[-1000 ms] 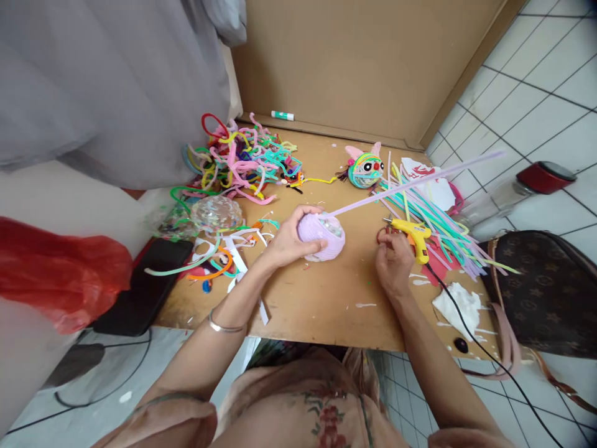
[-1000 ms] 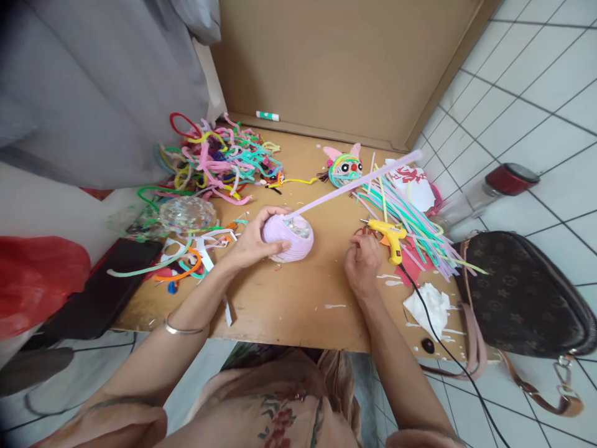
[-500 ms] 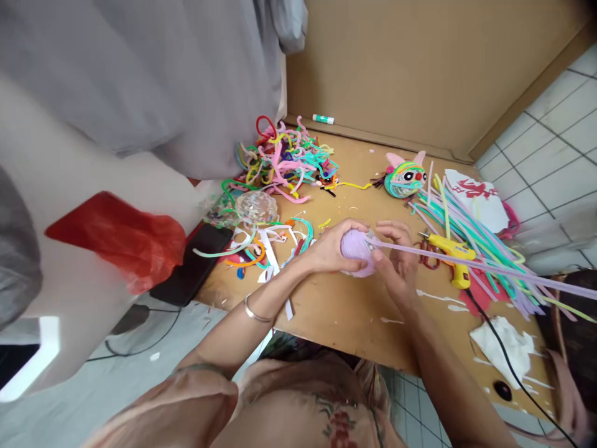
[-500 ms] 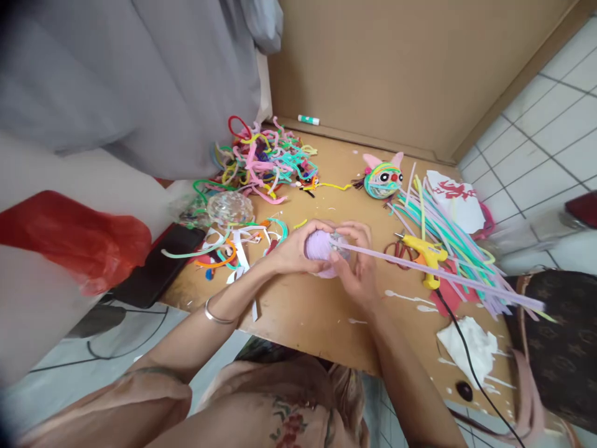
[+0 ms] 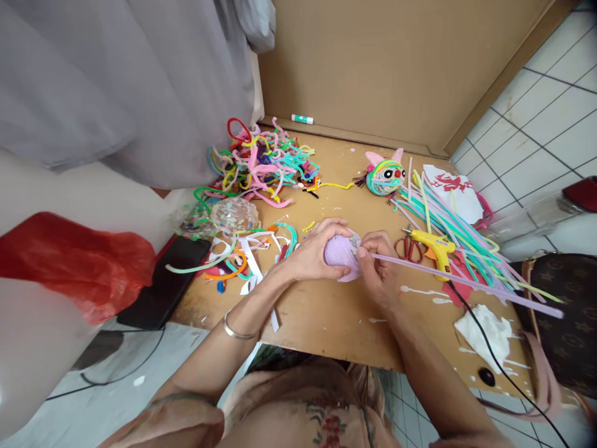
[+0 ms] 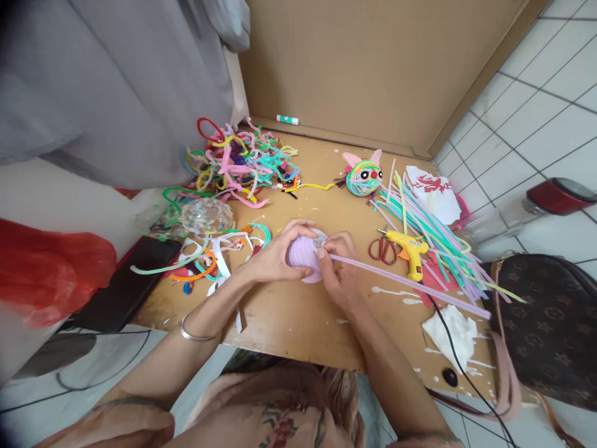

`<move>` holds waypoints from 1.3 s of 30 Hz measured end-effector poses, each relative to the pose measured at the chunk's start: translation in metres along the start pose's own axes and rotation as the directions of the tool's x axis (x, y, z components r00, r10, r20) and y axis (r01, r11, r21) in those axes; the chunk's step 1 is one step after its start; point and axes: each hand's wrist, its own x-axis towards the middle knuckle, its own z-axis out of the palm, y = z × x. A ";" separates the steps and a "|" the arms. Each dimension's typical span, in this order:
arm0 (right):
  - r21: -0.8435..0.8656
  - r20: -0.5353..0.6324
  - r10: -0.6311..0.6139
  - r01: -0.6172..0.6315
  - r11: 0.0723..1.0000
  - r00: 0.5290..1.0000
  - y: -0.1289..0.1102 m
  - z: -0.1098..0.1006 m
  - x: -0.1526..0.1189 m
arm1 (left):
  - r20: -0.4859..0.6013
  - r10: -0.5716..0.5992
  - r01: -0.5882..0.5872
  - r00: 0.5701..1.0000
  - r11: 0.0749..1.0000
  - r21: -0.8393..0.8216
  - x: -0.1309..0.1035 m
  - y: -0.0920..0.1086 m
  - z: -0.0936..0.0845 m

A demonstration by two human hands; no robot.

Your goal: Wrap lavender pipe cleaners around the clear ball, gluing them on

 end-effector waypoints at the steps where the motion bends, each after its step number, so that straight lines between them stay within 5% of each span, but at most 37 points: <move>1: -0.002 -0.009 0.003 -0.003 1.000 1.000 0.000 0.000 0.000 | 0.000 -0.005 0.005 1.000 1.000 0.015 0.000 0.001 -0.001; 11: -0.077 -0.013 0.025 -0.026 0.997 1.000 -0.003 0.000 -0.005 | 0.038 0.001 0.002 0.999 0.998 -0.066 -0.004 0.007 -0.003; 17: -0.054 -0.046 0.028 -0.030 0.998 0.999 -0.001 0.006 -0.011 | -0.070 -0.085 0.068 0.994 0.975 -0.210 -0.006 0.006 0.005; 39: -0.020 -0.052 0.035 -0.037 0.999 0.998 -0.004 0.010 -0.016 | -0.110 -0.246 0.183 0.963 0.896 -0.406 -0.001 0.008 0.008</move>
